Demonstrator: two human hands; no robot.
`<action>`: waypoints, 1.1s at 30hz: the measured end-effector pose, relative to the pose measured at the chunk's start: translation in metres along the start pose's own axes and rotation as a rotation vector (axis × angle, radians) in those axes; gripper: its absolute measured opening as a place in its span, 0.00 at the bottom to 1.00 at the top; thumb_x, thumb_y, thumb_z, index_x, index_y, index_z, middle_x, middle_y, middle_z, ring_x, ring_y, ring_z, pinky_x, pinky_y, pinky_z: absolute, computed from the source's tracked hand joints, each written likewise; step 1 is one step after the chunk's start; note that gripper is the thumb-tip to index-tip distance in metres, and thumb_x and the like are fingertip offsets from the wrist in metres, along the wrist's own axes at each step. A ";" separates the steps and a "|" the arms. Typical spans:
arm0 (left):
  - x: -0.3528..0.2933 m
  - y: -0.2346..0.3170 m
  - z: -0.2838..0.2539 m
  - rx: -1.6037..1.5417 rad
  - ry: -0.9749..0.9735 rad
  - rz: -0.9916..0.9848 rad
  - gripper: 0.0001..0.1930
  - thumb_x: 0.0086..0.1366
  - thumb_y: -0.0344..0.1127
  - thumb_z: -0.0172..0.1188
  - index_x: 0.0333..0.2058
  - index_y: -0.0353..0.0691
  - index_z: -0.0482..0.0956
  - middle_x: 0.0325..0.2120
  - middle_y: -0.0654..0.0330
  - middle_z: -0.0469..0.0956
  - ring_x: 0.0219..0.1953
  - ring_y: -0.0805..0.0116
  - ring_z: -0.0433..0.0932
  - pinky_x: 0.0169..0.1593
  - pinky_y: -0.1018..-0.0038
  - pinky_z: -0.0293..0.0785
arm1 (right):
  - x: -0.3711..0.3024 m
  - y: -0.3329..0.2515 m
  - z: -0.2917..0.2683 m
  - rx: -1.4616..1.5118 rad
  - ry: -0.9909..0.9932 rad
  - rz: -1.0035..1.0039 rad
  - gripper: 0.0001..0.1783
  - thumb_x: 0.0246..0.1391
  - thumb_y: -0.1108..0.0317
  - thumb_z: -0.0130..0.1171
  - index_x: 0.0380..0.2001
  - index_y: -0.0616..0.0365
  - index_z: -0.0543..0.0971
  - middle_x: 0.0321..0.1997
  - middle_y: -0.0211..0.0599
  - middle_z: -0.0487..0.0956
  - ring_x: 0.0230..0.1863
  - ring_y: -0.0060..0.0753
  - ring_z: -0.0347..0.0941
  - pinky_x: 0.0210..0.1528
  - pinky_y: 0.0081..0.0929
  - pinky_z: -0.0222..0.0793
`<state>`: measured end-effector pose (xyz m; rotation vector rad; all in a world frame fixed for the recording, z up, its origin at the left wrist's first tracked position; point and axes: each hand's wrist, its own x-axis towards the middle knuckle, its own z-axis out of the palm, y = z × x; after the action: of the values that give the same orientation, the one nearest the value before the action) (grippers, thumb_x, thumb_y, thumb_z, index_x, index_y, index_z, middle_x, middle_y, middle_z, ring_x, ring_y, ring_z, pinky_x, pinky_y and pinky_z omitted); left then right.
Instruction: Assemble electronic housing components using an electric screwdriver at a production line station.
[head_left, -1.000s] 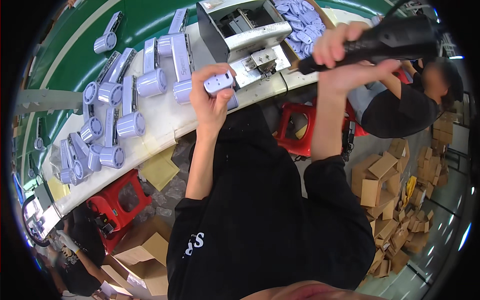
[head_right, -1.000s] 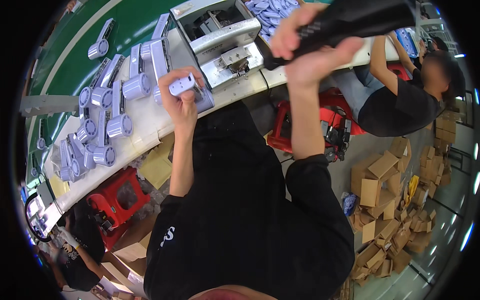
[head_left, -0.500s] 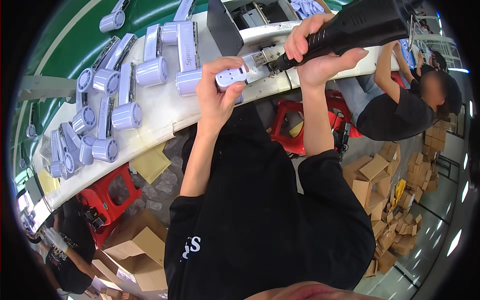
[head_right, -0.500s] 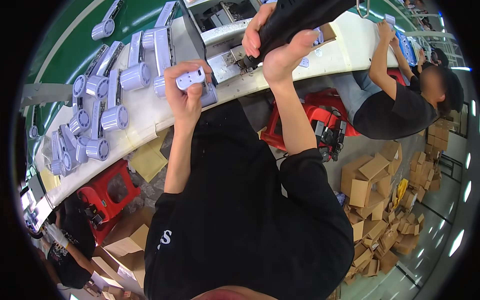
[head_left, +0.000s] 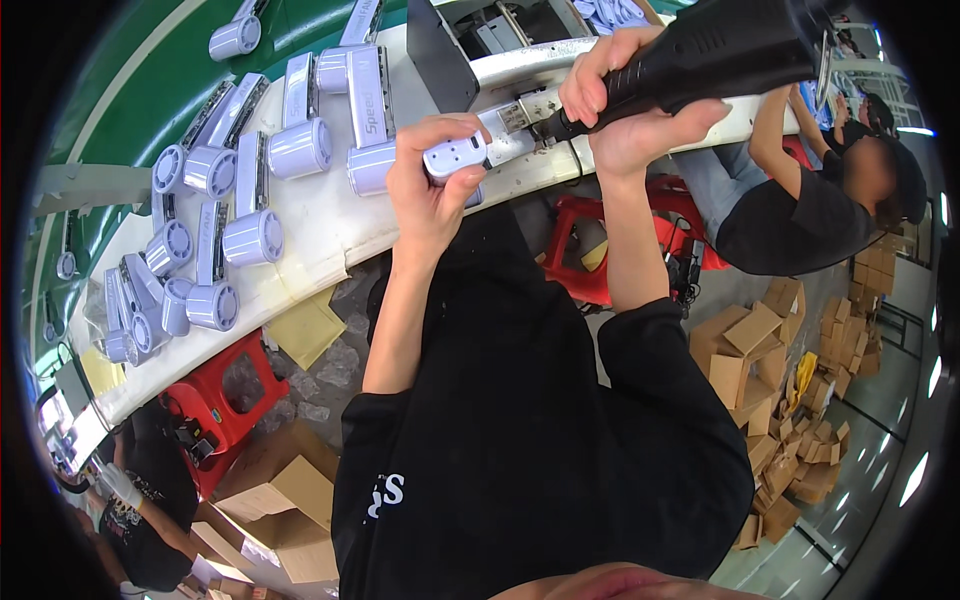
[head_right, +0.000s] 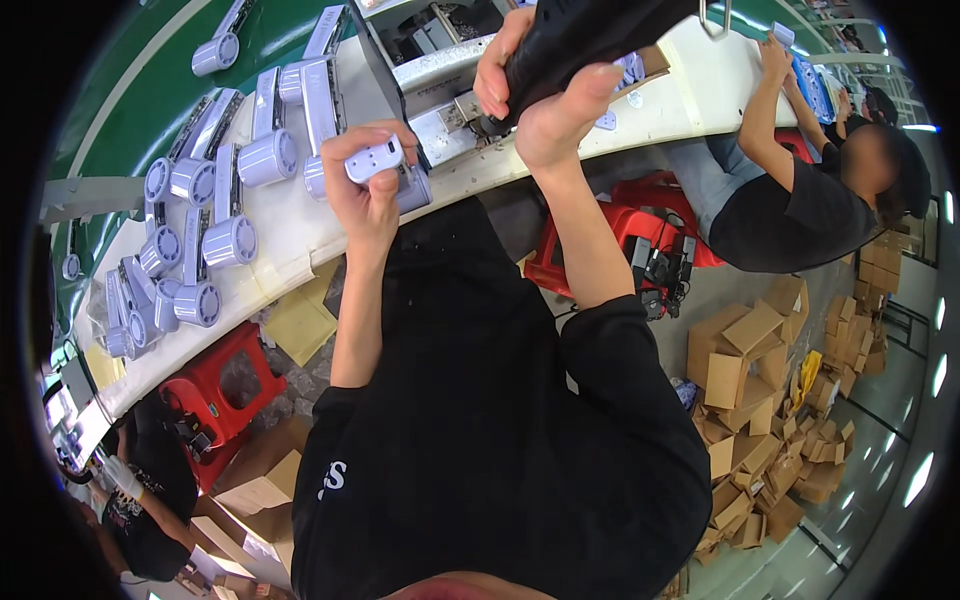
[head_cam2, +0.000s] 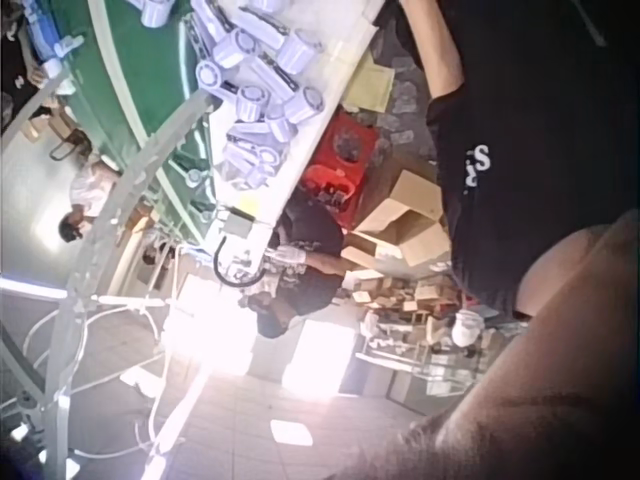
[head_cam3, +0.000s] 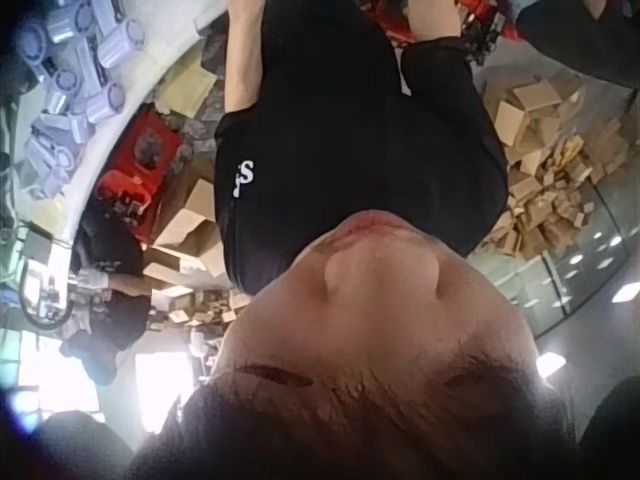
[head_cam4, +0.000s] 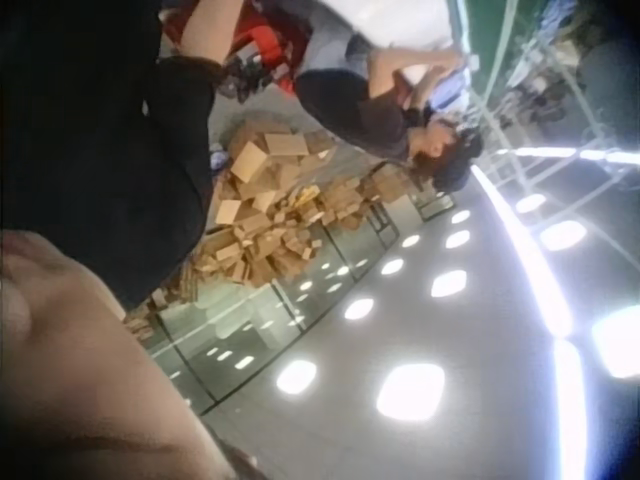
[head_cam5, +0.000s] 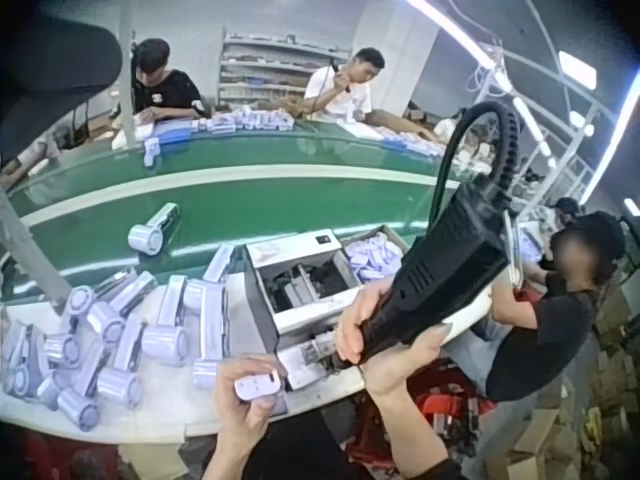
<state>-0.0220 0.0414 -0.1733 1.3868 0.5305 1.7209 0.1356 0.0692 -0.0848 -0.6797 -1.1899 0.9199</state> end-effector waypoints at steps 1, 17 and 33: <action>0.000 0.000 0.000 -0.006 -0.005 0.000 0.21 0.59 0.46 0.62 0.40 0.36 0.66 0.32 0.53 0.76 0.34 0.70 0.74 0.38 0.78 0.70 | -0.002 -0.002 0.001 0.007 0.002 -0.013 0.49 0.38 0.15 0.26 0.27 0.56 0.63 0.13 0.31 0.63 0.10 0.24 0.56 0.12 0.22 0.53; -0.002 -0.001 -0.002 -0.017 -0.002 -0.073 0.21 0.57 0.44 0.64 0.40 0.36 0.68 0.36 0.55 0.76 0.36 0.69 0.75 0.40 0.77 0.70 | 0.030 -0.074 0.062 0.343 -0.413 -0.169 0.49 0.36 0.15 0.33 0.30 0.55 0.67 0.12 0.29 0.62 0.09 0.23 0.55 0.12 0.20 0.54; -0.004 0.006 -0.006 0.143 -0.010 -0.087 0.22 0.53 0.41 0.67 0.42 0.36 0.69 0.29 0.57 0.77 0.28 0.68 0.76 0.33 0.76 0.71 | 0.026 -0.061 0.136 0.936 -0.020 0.058 0.50 0.34 0.15 0.38 0.23 0.61 0.66 0.11 0.35 0.67 0.08 0.25 0.62 0.14 0.17 0.61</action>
<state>-0.0298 0.0357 -0.1731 1.4498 0.7103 1.6319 0.0214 0.0598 0.0137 0.0556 -0.6306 1.3816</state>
